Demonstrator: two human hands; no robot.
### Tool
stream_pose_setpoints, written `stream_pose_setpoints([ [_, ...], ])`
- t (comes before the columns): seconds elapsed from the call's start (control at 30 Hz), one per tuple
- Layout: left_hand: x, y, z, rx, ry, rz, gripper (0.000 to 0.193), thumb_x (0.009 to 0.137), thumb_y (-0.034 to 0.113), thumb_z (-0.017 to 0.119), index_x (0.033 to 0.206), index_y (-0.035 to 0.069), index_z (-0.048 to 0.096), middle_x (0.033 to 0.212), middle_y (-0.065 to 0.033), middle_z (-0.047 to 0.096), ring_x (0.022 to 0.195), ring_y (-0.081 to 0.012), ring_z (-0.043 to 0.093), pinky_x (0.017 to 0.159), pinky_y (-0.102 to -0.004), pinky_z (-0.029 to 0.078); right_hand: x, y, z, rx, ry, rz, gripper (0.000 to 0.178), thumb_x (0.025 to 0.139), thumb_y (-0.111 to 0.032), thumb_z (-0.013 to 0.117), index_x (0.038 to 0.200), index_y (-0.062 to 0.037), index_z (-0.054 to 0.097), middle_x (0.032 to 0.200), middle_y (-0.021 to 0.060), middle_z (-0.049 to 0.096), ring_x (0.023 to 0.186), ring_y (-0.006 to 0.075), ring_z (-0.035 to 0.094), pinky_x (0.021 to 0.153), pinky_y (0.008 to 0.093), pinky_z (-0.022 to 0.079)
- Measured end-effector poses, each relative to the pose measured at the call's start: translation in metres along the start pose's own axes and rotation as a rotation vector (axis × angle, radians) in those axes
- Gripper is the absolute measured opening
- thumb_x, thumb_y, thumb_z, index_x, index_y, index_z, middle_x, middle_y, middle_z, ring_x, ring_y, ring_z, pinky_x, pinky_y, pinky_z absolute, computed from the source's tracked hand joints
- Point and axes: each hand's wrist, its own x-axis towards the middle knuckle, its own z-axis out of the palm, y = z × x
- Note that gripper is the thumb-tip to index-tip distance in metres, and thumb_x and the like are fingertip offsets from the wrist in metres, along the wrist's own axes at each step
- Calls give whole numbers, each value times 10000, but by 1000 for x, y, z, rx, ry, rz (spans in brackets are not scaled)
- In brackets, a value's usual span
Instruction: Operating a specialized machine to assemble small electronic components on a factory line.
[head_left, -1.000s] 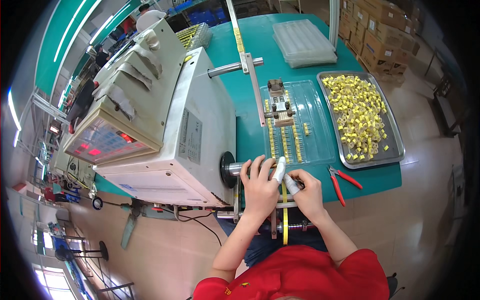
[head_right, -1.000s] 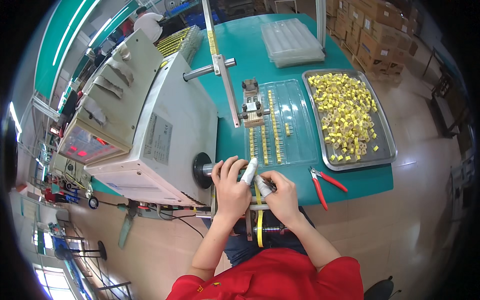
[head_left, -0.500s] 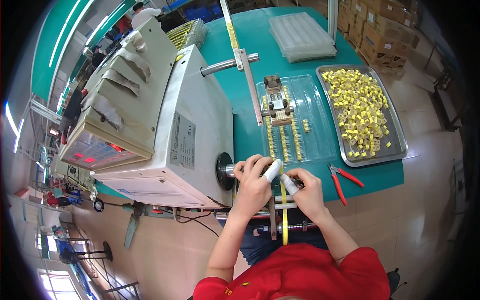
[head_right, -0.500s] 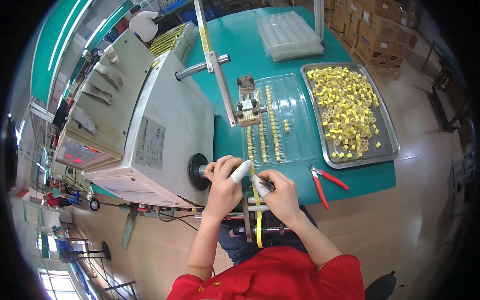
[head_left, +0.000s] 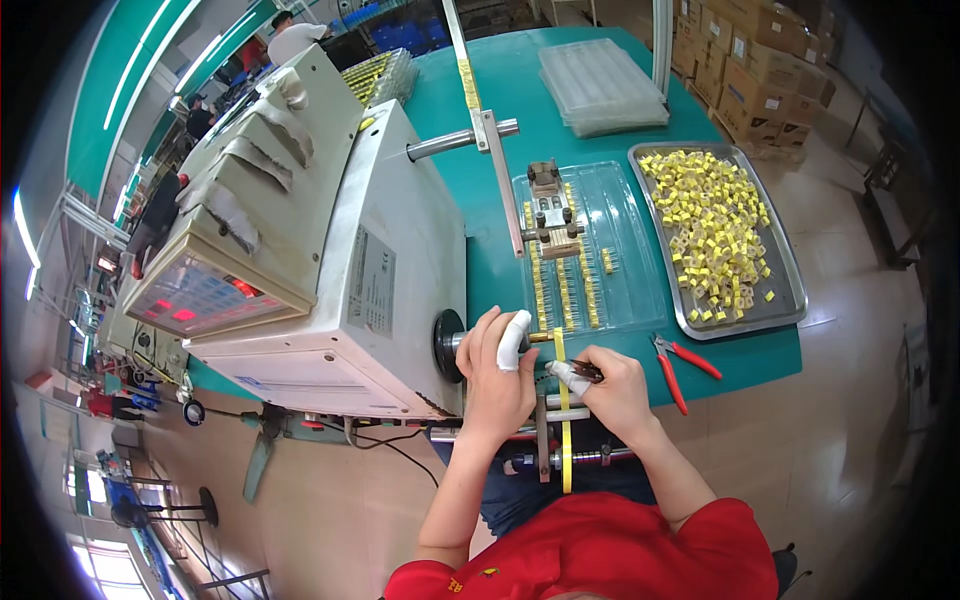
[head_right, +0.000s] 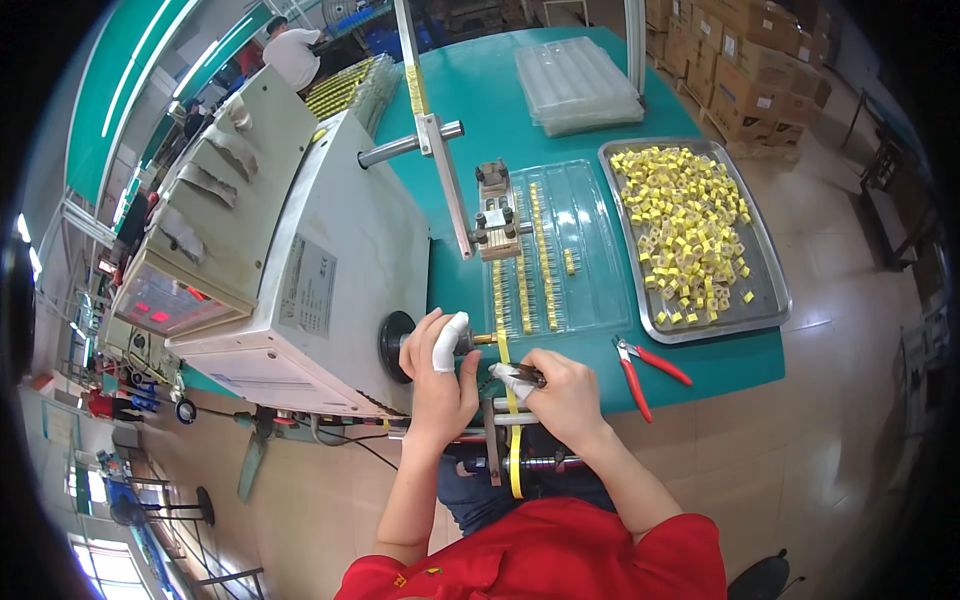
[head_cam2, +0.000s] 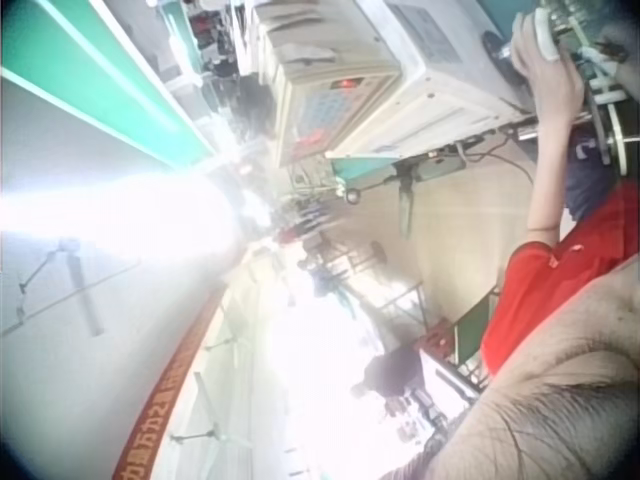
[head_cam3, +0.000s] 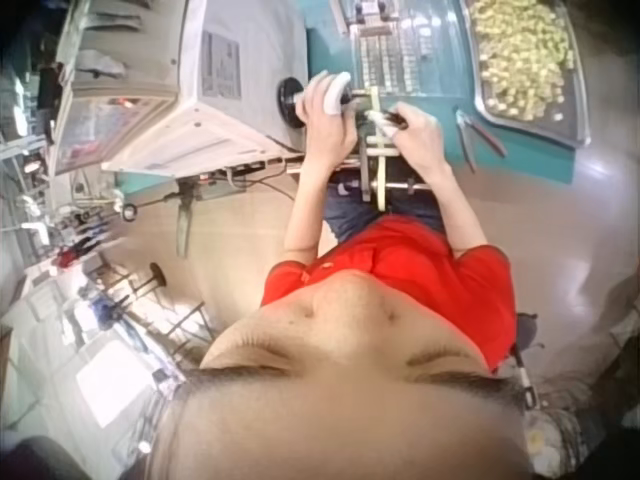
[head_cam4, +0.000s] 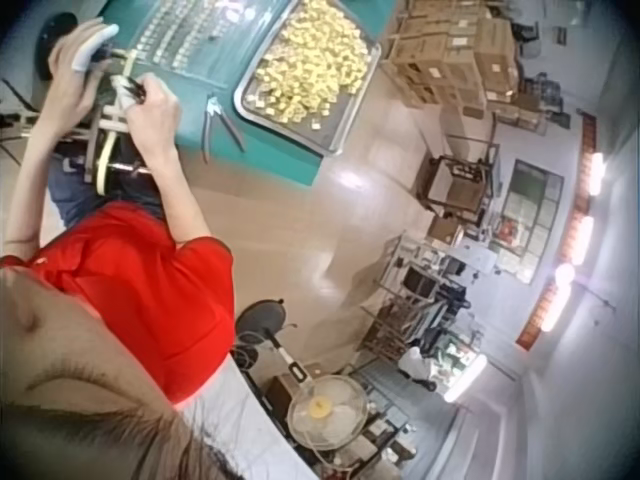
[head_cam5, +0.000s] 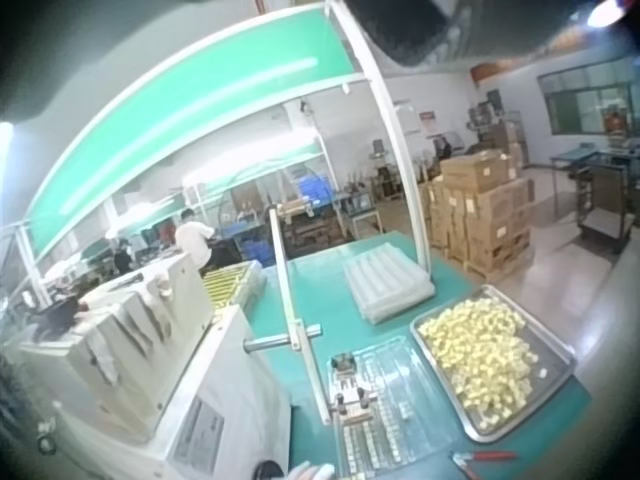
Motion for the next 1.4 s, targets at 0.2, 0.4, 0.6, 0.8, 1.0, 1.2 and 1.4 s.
stream_pose_setpoints([
  [0.2, -1, 3, -6, 21, 68, 20, 472, 840, 37, 647, 1289, 39, 501, 1282, -104, 515, 1289, -304, 421, 1065, -430, 247, 0, 1, -2, -25, -19, 1, 253, 765, -211, 792, 779, -26, 621, 724, 107, 635, 601, 275, 624, 542, 367, 483],
  [0.4, -2, 1, -6, 3, -10, -10, 460, 852, 49, 641, 1288, 20, 498, 1257, -132, 527, 1241, -324, 463, 1067, -444, 274, 1, -4, -6, 74, -49, 41, 271, 765, -213, 806, 817, -5, 641, 707, 96, 636, 577, 235, 601, 546, 325, 477],
  [0.6, 4, -2, 1, 83, -76, 2, 485, 852, 113, 665, 1298, 27, 493, 1185, -140, 552, 1171, -310, 494, 1074, -451, 285, 10, -6, -16, 1, 44, -17, 314, 835, -173, 742, 1068, 1, 622, 915, 120, 643, 807, 247, 620, 702, 325, 488],
  [0.8, 6, -7, 0, -5, -127, -5, 560, 808, 178, 729, 1297, 36, 496, 1184, -123, 542, 1154, -312, 476, 1031, -437, 285, 15, -6, -32, -433, 13, -289, 347, 812, -72, 683, 1150, -29, 615, 918, 104, 590, 858, 288, 555, 798, 386, 430],
  [1.0, 2, -6, 4, -43, -97, -17, 592, 782, 189, 756, 1297, 45, 503, 1220, -108, 523, 1191, -300, 434, 1028, -428, 264, 18, -4, -26, -472, -5, -372, 320, 768, -47, 690, 1081, -25, 626, 877, 86, 583, 841, 268, 546, 781, 377, 415],
  [1.2, 2, -7, 4, -50, -97, -13, 589, 784, 188, 755, 1299, 52, 503, 1229, -103, 517, 1198, -298, 424, 1029, -424, 258, 22, -2, -22, -524, 10, -406, 277, 755, -40, 688, 1022, -12, 617, 861, 87, 579, 835, 265, 550, 768, 380, 414],
  [1.4, 2, -7, 3, -39, -102, -12, 580, 784, 184, 753, 1291, 49, 507, 1227, -99, 519, 1191, -296, 428, 1022, -422, 263, 22, -3, -25, -530, -10, -416, 274, 752, -31, 682, 1016, -11, 612, 859, 90, 581, 831, 264, 556, 769, 379, 411],
])
